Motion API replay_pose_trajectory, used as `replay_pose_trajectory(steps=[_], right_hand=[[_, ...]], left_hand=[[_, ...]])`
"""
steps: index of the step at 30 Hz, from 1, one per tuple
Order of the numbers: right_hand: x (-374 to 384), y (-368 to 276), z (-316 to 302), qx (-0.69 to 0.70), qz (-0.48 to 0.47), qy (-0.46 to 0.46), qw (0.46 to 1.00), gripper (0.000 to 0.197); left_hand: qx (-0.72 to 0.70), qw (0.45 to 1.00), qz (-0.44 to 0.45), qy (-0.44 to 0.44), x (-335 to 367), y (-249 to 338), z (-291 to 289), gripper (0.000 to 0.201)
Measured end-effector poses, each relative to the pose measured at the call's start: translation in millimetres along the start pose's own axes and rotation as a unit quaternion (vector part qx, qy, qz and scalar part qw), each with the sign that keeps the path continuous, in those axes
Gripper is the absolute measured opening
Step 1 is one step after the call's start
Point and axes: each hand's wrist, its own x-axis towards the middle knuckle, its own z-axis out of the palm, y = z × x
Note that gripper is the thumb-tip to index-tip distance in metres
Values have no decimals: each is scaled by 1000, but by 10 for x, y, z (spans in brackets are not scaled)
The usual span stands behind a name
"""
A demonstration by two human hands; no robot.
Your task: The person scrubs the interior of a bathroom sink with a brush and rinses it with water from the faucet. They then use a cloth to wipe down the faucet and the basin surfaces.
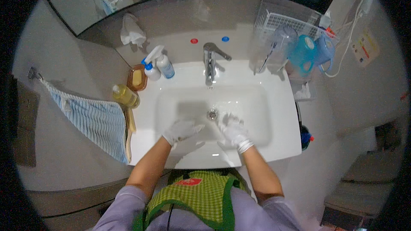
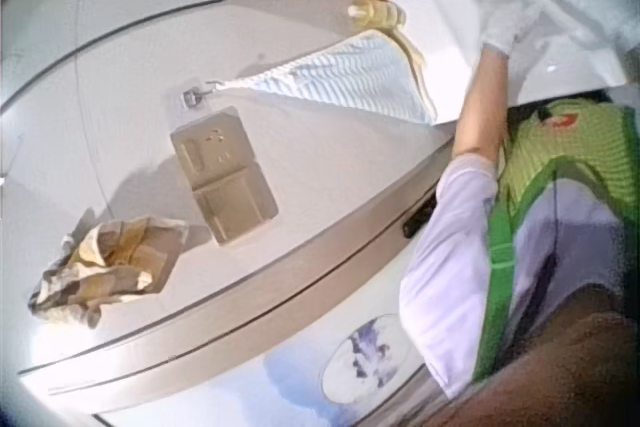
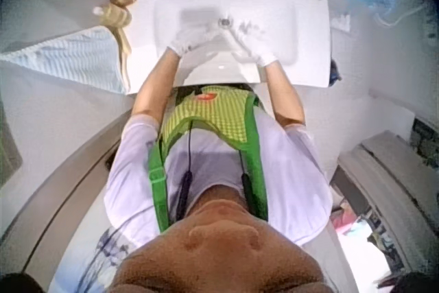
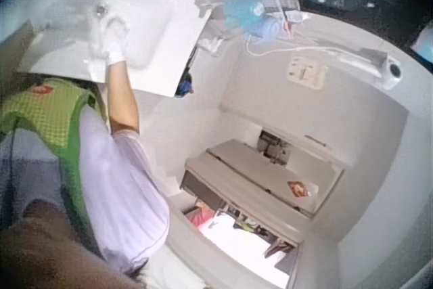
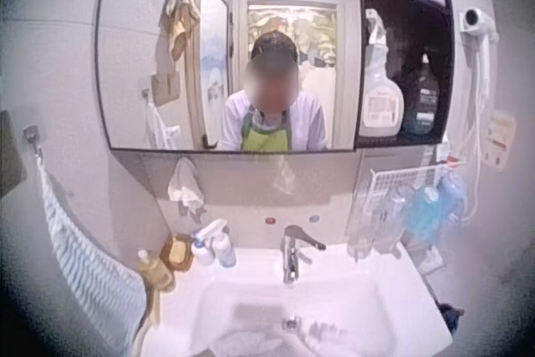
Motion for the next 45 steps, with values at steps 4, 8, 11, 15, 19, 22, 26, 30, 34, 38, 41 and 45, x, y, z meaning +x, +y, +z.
replay_pose_trajectory(steps=[4, 8, 11, 15, 19, 22, 26, 30, 34, 38, 41, 45], right_hand=[[-244, -39, -449, 399, -90, 205, 889, 49], [-209, -211, -178, 485, -124, 201, 842, 47], [-140, -262, 121, 28, -23, 70, 997, 44], [-181, -283, -110, 131, -36, 153, 979, 66], [-227, -396, -476, 163, -203, 480, 838, 54], [-182, -391, -338, 183, -158, 454, 857, 50], [-140, -272, 5, 261, -17, 41, 964, 52], [-96, -249, -252, 169, 49, 210, 962, 65], [-116, -352, -604, 188, -171, 417, 873, 53], [-228, -300, -267, 299, -118, 241, 916, 49], [-232, -205, 37, 202, 17, 106, 973, 57], [-226, -252, -2, 154, 98, 214, 960, 60]], left_hand=[[-188, 944, 203, 181, -384, 262, -298, 69], [-428, 872, 222, 81, -230, 241, -134, 68], [137, 980, 59, 134, -84, 248, 300, 58], [135, 978, 80, 139, -211, 350, 105, 53], [-194, 930, 258, 175, -364, 289, -292, 58], [-268, 884, 284, 256, -71, 83, 0, 58], [109, 978, 112, 141, 231, -155, 438, 57], [-39, 965, 141, 218, -1, 80, 186, 54], [-130, 840, 290, 440, -224, 208, -34, 51], [-55, 942, 156, 293, 7, -78, 265, 50], [114, 975, 47, 186, 114, -153, 349, 51], [-1, 941, 126, 314, -118, 107, 166, 59]])
